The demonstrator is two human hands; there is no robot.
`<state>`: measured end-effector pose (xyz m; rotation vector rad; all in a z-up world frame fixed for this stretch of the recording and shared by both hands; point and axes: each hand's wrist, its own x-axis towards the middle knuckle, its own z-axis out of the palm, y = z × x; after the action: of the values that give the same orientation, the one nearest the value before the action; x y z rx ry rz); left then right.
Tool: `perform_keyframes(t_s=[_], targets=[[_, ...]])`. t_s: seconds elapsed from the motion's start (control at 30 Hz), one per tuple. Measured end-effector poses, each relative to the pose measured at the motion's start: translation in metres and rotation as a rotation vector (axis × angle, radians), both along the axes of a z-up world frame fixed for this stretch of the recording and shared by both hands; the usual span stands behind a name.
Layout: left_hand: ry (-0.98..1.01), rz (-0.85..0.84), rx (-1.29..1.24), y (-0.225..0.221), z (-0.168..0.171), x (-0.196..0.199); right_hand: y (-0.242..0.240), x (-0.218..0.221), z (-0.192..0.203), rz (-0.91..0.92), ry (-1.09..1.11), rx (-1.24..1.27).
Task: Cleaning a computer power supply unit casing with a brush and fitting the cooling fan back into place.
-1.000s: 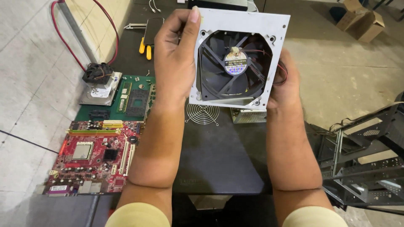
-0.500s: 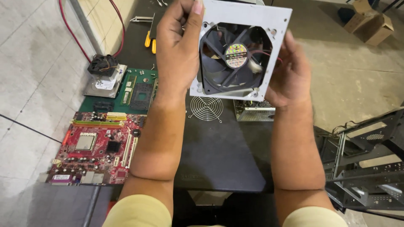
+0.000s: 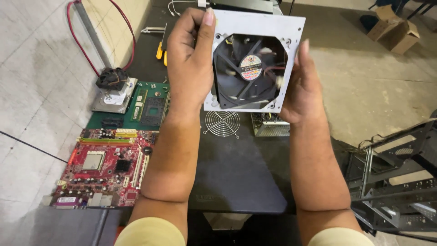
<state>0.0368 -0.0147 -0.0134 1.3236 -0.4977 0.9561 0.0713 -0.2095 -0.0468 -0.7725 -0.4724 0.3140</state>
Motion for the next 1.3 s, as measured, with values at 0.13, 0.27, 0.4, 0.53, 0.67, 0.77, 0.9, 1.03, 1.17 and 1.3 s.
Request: perform_keyframes(t_s=[0.13,0.27,0.4,0.53,0.67,0.77,0.9,1.03,1.17,1.3], targets=[[0.025,-0.038,-0.056,0.002,-0.001,0.001,-0.002,-0.002,0.003,-0.050,0.047,-0.058],[0.123,-0.021,-0.054,0.008,-0.004,0.012,-0.005,0.022,-0.016,0.056,0.107,0.053],[0.386,0.027,-0.121,0.019,-0.026,0.037,-0.006,0.030,-0.026,0.062,0.258,0.155],[0.602,-0.004,-0.286,0.035,-0.068,0.100,0.005,0.050,-0.040,-0.027,0.321,0.081],[0.850,-0.143,-0.704,0.039,-0.106,0.150,0.023,0.040,-0.034,-0.050,0.495,0.051],[0.954,-0.094,-0.676,0.043,-0.125,0.169,0.029,0.037,-0.039,-0.056,0.583,0.036],[0.836,-0.291,-0.824,0.046,-0.118,0.157,0.033,0.034,-0.042,0.009,0.574,0.072],[0.625,-0.589,-0.927,0.055,-0.088,0.136,0.028,0.040,-0.051,-0.012,0.693,0.065],[0.548,-0.740,-0.605,0.050,-0.023,0.033,0.024,0.016,-0.035,-0.023,0.794,0.100],[0.408,-0.177,0.124,0.033,-0.010,-0.023,0.001,0.000,-0.047,-0.009,0.770,0.131]])
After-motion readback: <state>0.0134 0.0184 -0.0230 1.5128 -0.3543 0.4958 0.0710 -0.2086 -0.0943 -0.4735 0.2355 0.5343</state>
